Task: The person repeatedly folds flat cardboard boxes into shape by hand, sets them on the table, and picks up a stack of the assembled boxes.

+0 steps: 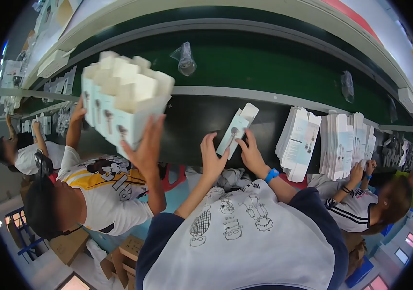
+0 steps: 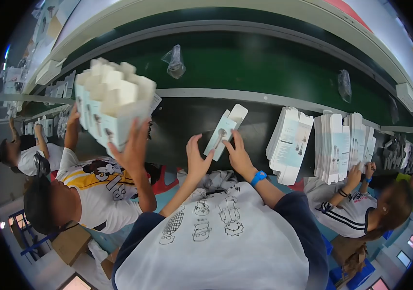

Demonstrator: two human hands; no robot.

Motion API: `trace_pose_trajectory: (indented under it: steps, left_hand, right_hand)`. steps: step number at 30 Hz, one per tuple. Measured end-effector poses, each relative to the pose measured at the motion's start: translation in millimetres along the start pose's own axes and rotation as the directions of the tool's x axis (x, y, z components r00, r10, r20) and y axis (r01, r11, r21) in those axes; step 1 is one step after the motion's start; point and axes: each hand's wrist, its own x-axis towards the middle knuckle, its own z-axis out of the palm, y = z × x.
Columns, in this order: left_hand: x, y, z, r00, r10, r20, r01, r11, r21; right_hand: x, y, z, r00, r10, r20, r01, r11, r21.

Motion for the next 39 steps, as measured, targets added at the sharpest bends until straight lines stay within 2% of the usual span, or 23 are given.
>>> trace_pose_trajectory:
  steps: [3, 4, 6, 7, 10, 11, 14, 16, 18, 20, 22, 24, 25, 27, 28, 29, 30, 31, 32, 33, 35, 36, 39]
  left_hand:
    - [1, -33, 29, 0.986, 0.060, 0.154, -0.063, 0.998, 0.014]
    - [1, -35, 37, 0.969, 0.076, 0.234, -0.072, 0.997, -0.028]
    - [-5, -39, 42, 0.955, 0.039, 0.293, -0.066, 0.994, 0.083]
    - [-5, -45, 43, 0.971, -0.012, 0.240, -0.016, 0.993, 0.113]
    - [7, -61, 22, 0.995, -0.066, 0.074, 0.054, 0.986, 0.158]
    - [15, -70, 7, 1.000, 0.003, 0.014, -0.005, 0.987, 0.163]
    - [33, -112, -25, 0.994, -0.084, -0.067, 0.095, 0.980, 0.176]
    - [47, -141, -36, 0.995, -0.045, -0.087, 0.060, 0.980, 0.188]
    - [56, -151, -42, 0.996, -0.063, -0.058, 0.073, 0.981, 0.179]
    - [58, -157, -41, 0.995, -0.101, -0.024, 0.103, 0.983, 0.152]
    - [58, -157, -39, 0.997, -0.062, -0.033, 0.067, 0.985, 0.156]
    - [56, -155, -36, 0.999, -0.022, -0.037, 0.027, 0.990, 0.138]
    - [59, -135, -37, 0.999, -0.016, -0.029, 0.020, 0.990, 0.136]
    - [57, -93, -38, 0.969, -0.157, -0.192, 0.232, 0.846, 0.480]
    - [56, -86, -27, 0.969, -0.153, -0.194, 0.230, 0.845, 0.483]
    - [55, -79, -13, 0.975, -0.083, -0.208, 0.145, 0.940, 0.309]
    - [53, -67, 4, 0.972, -0.017, -0.234, 0.048, 0.991, 0.126]
    - [55, -16, 10, 0.995, -0.096, -0.025, 0.090, 0.977, -0.192]
    - [57, 26, 18, 0.987, -0.080, 0.141, 0.137, 0.878, -0.458]
    - [57, 64, 20, 0.961, -0.013, 0.276, 0.171, 0.813, -0.557]
    - [61, 100, 33, 0.923, 0.218, 0.318, 0.082, 0.695, -0.714]
    - [65, 118, 26, 0.943, 0.123, 0.310, 0.125, 0.731, -0.671]
    - [79, 126, 11, 0.970, 0.105, 0.218, 0.046, 0.804, -0.592]
  right_hand:
    - [0, -3, -3, 0.995, 0.056, 0.088, -0.081, 0.946, 0.314]
    - [4, 0, -4, 0.995, 0.059, 0.081, -0.082, 0.947, 0.310]
    - [10, 3, -6, 0.979, 0.159, 0.125, -0.200, 0.857, 0.475]
    - [20, -7, -21, 0.993, 0.115, 0.026, -0.118, 0.953, 0.279]
    - [31, -20, -85, 0.954, 0.040, -0.298, -0.065, 0.995, -0.074]
    - [27, -15, -104, 0.912, 0.107, -0.395, -0.155, 0.984, -0.092]
    - [-4, 33, -155, 0.727, 0.206, -0.655, -0.448, 0.865, -0.225]
    - [-29, 64, -174, 0.561, 0.398, -0.726, -0.735, 0.642, -0.215]
    - [-52, 85, -178, 0.484, 0.492, -0.724, -0.818, 0.548, -0.175]
    - [-76, 101, -174, 0.455, 0.690, -0.563, -0.889, 0.389, -0.242]
    - [-90, 104, -169, 0.436, 0.712, -0.550, -0.889, 0.434, -0.144]
    - [-100, 111, -166, 0.466, 0.687, -0.558, -0.808, 0.588, 0.049]
    - [-99, 97, -164, 0.485, 0.500, -0.718, -0.778, 0.621, -0.094]
    - [-94, 75, -178, 0.479, 0.487, -0.730, -0.754, 0.654, -0.059]
    - [-87, 61, -185, 0.482, 0.470, -0.739, -0.721, 0.692, -0.031]
    - [-71, 38, -187, 0.408, 0.563, -0.719, -0.572, 0.771, 0.280]
    - [-59, 18, -183, 0.459, 0.560, -0.690, -0.503, 0.804, 0.318]
    - [-46, -6, -178, 0.509, 0.551, -0.661, -0.431, 0.828, 0.358]
    - [-28, -44, -176, 0.584, 0.497, -0.642, -0.443, 0.858, 0.261]
    - [-20, -59, -161, 0.664, 0.396, -0.634, -0.366, 0.912, 0.186]
    - [-10, -83, -132, 0.779, 0.319, -0.541, -0.176, 0.938, 0.300]
    - [-5, -92, -128, 0.832, 0.177, -0.526, -0.103, 0.981, 0.167]
    - [2, -88, -135, 0.929, 0.225, -0.295, -0.071, 0.889, 0.452]
